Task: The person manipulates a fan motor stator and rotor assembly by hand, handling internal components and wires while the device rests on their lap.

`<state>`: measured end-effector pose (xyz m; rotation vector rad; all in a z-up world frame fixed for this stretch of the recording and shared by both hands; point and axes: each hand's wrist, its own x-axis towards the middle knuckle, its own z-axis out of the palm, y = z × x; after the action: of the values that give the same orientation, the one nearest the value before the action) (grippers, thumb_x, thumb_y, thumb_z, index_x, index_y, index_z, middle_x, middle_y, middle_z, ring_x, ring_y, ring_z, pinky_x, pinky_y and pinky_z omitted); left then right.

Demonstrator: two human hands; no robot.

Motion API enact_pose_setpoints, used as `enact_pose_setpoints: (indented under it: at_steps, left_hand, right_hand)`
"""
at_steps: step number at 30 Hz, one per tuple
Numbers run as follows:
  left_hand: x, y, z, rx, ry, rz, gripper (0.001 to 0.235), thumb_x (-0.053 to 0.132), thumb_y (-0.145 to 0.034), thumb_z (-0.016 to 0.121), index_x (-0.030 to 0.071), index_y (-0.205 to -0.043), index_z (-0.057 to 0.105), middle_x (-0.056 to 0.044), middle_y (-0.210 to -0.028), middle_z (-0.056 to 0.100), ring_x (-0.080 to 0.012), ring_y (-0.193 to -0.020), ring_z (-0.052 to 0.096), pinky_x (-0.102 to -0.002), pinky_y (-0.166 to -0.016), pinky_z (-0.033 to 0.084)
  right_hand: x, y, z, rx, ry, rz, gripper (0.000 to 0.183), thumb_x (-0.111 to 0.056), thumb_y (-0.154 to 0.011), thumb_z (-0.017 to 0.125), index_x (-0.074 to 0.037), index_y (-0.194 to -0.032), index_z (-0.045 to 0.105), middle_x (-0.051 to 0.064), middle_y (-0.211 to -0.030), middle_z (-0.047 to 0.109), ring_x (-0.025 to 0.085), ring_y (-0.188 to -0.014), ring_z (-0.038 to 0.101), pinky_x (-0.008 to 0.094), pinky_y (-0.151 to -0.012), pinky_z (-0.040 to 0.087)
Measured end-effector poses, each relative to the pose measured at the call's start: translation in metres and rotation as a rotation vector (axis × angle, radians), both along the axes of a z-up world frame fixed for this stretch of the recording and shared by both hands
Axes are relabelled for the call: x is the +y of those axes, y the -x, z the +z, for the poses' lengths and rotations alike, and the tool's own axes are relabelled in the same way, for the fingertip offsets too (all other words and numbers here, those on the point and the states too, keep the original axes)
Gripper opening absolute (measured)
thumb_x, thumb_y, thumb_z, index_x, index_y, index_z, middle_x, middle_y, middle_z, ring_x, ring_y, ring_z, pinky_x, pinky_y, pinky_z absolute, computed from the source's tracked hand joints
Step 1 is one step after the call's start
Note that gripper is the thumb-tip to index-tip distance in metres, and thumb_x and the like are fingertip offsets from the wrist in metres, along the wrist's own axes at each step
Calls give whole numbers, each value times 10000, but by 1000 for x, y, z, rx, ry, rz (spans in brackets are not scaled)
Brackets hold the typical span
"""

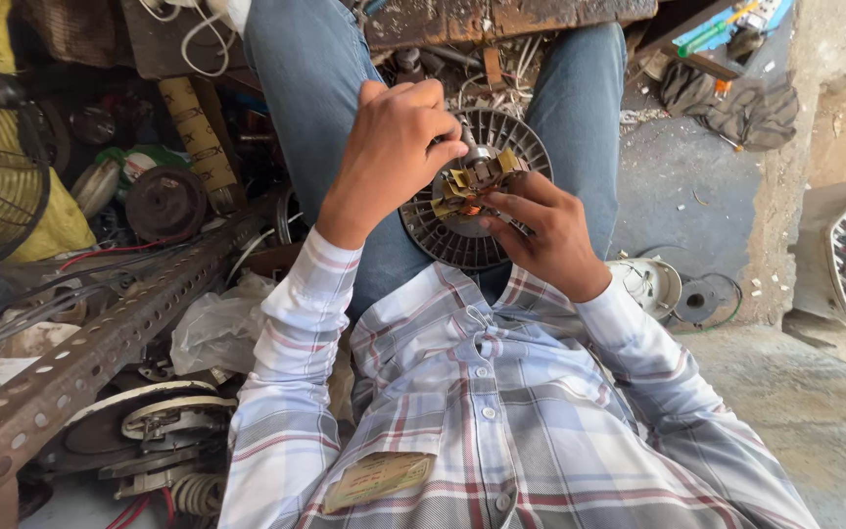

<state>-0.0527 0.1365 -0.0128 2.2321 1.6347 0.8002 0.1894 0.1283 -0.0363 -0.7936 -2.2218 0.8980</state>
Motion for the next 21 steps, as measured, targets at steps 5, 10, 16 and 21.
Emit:
enact_pose_setpoints:
  at_steps: [5, 10, 16, 21]
  left_hand:
    - [21, -2, -34, 60, 44, 18, 234, 300, -776, 870, 103, -723, 755, -28, -766, 620, -218, -739, 608, -428, -772, 363]
    - [40, -5, -55, 253, -50, 98, 269, 271, -871, 845, 84, -724, 718, -31, -758, 609, -191, -719, 594, -414, -745, 388]
    - [45, -18, -4, 404, -321, 162, 181, 193, -915, 779, 121, -778, 684, -21, -813, 587, -185, -796, 591, -395, -771, 401]
    - [-19, -64, 15, 334, -260, 103, 121, 195, -927, 739, 121, -843, 693, -39, -881, 622, -192, -781, 580, -411, -786, 385]
  right_hand:
    - [-2, -9, -8, 13, 20, 0, 298, -96, -868, 818, -24, -1149, 752, 126, -887, 631, 260, -754, 638, 365, -669, 512]
    - [52, -12, -37, 81, 139, -159, 155, -146, -991, 796, -15, -973, 716, 102, -840, 677, 188, -752, 635, 320, -652, 485]
    - [140, 46, -75, 102, 901, 529, 172, -69, -882, 790, 11, -1026, 742, 14, -951, 757, 91, -895, 694, 248, -848, 556]
    - [155, 26, -82, 242, 798, 589, 127, -6, -919, 759, 13, -1044, 745, 26, -993, 715, 93, -918, 659, 254, -829, 531]
